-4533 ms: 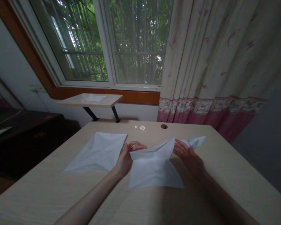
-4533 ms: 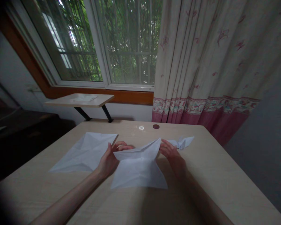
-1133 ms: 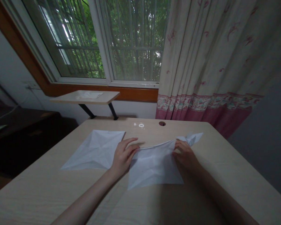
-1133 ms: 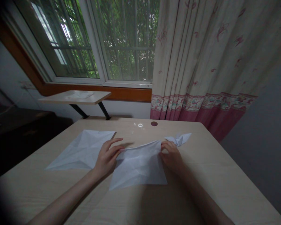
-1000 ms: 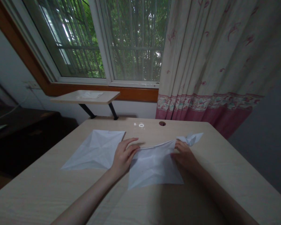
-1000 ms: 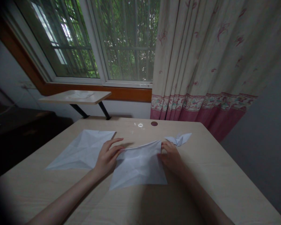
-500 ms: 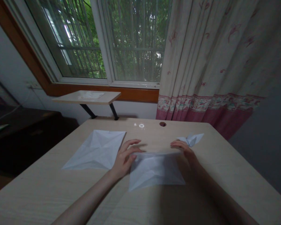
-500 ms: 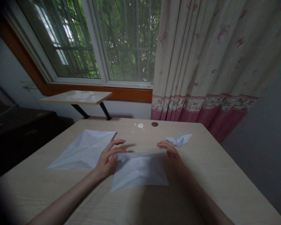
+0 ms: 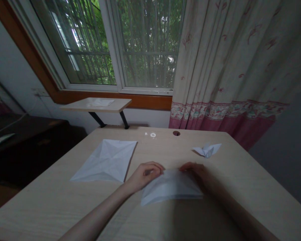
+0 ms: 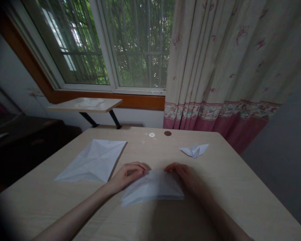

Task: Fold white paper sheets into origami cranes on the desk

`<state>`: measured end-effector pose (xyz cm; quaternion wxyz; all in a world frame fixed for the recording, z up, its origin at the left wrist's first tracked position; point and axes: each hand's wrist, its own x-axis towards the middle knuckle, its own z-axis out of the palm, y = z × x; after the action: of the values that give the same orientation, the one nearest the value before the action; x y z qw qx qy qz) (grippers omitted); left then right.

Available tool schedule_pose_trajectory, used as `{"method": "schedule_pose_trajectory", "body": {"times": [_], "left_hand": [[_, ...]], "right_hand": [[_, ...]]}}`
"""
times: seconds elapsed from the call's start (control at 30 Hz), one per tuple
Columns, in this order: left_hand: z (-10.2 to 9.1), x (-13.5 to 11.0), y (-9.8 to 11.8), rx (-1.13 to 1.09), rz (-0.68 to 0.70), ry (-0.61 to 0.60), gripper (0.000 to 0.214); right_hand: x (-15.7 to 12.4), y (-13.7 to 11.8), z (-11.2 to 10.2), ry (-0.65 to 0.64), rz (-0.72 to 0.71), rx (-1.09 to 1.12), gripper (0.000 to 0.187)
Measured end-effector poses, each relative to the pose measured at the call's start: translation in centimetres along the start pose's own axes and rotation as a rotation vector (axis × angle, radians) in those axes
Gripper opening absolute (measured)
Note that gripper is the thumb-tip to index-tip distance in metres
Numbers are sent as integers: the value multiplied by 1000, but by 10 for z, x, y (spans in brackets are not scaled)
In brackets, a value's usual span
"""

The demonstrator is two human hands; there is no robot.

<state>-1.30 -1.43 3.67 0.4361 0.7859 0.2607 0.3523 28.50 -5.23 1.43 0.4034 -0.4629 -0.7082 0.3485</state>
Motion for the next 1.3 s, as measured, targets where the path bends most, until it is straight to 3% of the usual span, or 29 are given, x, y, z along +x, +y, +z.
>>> {"method": "schedule_pose_trajectory", "body": {"times": [0.23,0.37,0.57,0.8,1.3], "left_hand": [[10,-7,-11,338,29,-107,23],[15,-11,-11,598,106,-128,26],[27,-14,-9,796,106,-150,32],[45,-18,-17,898,99,-99,39],[38,-11,-20,910,-10,-279,67]], "right_hand": [[-1,-18,13,-159,-196,-403,24],[-8,-4,30,-87,-214,-571,33],[-19,22,47,-81,-255,-609,59],[-26,22,67,-33,-194,-744,50],[-16,20,54,-153,-281,-870,67]]}}
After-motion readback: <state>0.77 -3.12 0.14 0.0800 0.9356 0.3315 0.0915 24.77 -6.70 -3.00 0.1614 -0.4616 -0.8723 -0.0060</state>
